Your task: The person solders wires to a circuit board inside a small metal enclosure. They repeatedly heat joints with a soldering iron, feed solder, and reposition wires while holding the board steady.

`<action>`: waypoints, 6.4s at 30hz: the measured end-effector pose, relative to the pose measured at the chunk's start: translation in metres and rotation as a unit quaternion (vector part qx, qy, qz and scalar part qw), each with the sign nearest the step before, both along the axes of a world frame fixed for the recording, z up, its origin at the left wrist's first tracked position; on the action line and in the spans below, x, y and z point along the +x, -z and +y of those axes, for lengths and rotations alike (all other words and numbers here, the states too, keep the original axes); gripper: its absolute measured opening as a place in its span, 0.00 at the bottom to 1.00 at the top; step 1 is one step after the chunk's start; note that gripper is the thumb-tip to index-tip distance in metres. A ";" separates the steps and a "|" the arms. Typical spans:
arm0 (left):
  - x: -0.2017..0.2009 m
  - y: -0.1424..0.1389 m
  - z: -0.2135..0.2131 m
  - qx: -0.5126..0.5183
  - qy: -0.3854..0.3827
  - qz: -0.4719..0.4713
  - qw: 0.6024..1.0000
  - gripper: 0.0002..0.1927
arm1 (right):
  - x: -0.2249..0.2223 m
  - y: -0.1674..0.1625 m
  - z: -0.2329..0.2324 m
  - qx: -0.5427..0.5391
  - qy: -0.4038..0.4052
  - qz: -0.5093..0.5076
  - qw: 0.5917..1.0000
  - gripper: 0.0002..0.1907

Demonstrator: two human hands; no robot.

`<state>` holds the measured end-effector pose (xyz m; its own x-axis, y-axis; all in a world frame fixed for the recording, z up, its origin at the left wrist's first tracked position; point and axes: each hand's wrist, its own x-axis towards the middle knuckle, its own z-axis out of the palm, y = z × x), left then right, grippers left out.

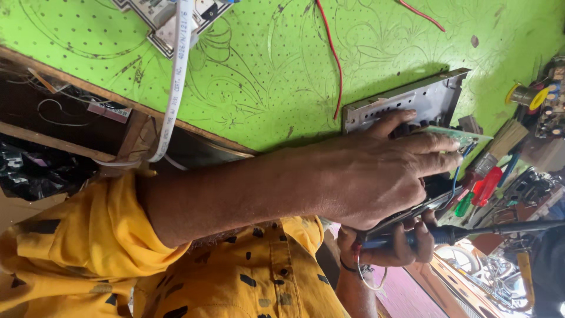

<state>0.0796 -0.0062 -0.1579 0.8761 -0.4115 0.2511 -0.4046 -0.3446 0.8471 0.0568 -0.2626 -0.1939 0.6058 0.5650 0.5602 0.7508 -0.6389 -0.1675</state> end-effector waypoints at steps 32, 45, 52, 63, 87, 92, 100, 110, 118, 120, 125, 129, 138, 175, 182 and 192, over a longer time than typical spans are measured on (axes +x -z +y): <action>-0.019 -0.016 -0.003 0.137 -0.384 -0.124 0.905 0.14 | 0.019 -0.040 -0.033 0.155 -0.017 0.015 0.988 0.15; -0.006 -0.026 0.000 -0.004 -0.426 0.055 0.903 0.08 | 0.122 -0.091 0.053 0.026 -0.050 0.131 0.990 0.12; 0.002 -0.025 -0.014 0.156 -0.407 -0.096 0.895 0.08 | 0.131 -0.089 0.072 0.012 -0.058 0.147 0.987 0.09; -0.001 -0.017 0.001 0.019 -0.343 -0.038 0.938 0.08 | 0.119 -0.106 0.066 0.023 -0.057 0.156 0.986 0.14; -0.005 -0.021 0.017 -0.004 -0.288 -0.031 0.957 0.06 | 0.088 -0.073 -0.086 0.430 0.020 0.259 0.864 0.09; -0.003 -0.016 0.017 -0.018 -0.306 -0.034 0.951 0.06 | 0.090 -0.071 -0.090 0.419 0.016 0.241 0.875 0.08; -0.002 -0.017 0.015 0.000 -0.365 -0.068 0.929 0.06 | 0.084 -0.069 -0.119 0.495 -0.008 0.331 0.803 0.19; 0.006 -0.018 0.003 0.069 -0.369 -0.130 0.918 0.06 | 0.050 -0.087 -0.040 0.406 -0.124 0.376 0.824 0.13; 0.008 -0.013 0.001 0.033 -0.386 -0.099 0.917 0.06 | 0.055 -0.087 -0.009 0.407 -0.126 0.390 0.817 0.10; 0.007 -0.013 0.001 0.031 -0.388 -0.093 0.916 0.06 | 0.056 -0.085 -0.008 0.406 -0.127 0.395 0.814 0.10; 0.007 -0.013 0.001 0.028 -0.392 -0.085 0.915 0.06 | 0.058 -0.082 -0.007 0.405 -0.128 0.401 0.812 0.10; 0.007 -0.014 0.001 0.031 -0.389 -0.090 0.916 0.06 | 0.059 -0.080 -0.004 0.410 -0.132 0.405 0.806 0.10; 0.006 -0.013 0.001 0.027 -0.391 -0.085 0.916 0.06 | 0.062 -0.082 -0.003 0.375 -0.125 0.391 0.831 0.08; 0.006 -0.035 0.005 0.249 -0.268 -0.152 0.918 0.13 | 0.099 -0.098 0.021 0.076 0.007 0.178 0.981 0.16; 0.014 -0.037 0.007 0.325 -0.222 -0.171 0.903 0.06 | 0.115 -0.102 0.048 0.004 0.050 0.174 0.983 0.21; 0.023 -0.026 -0.002 0.230 -0.315 -0.160 0.907 0.15 | 0.114 -0.094 0.049 0.022 0.032 0.183 0.982 0.20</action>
<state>0.1025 -0.0085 -0.1315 0.8860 0.0196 0.4632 -0.2049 -0.8797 0.4291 0.1712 -0.2138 -0.1002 0.8050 0.4989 0.3212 0.5933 -0.6689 -0.4479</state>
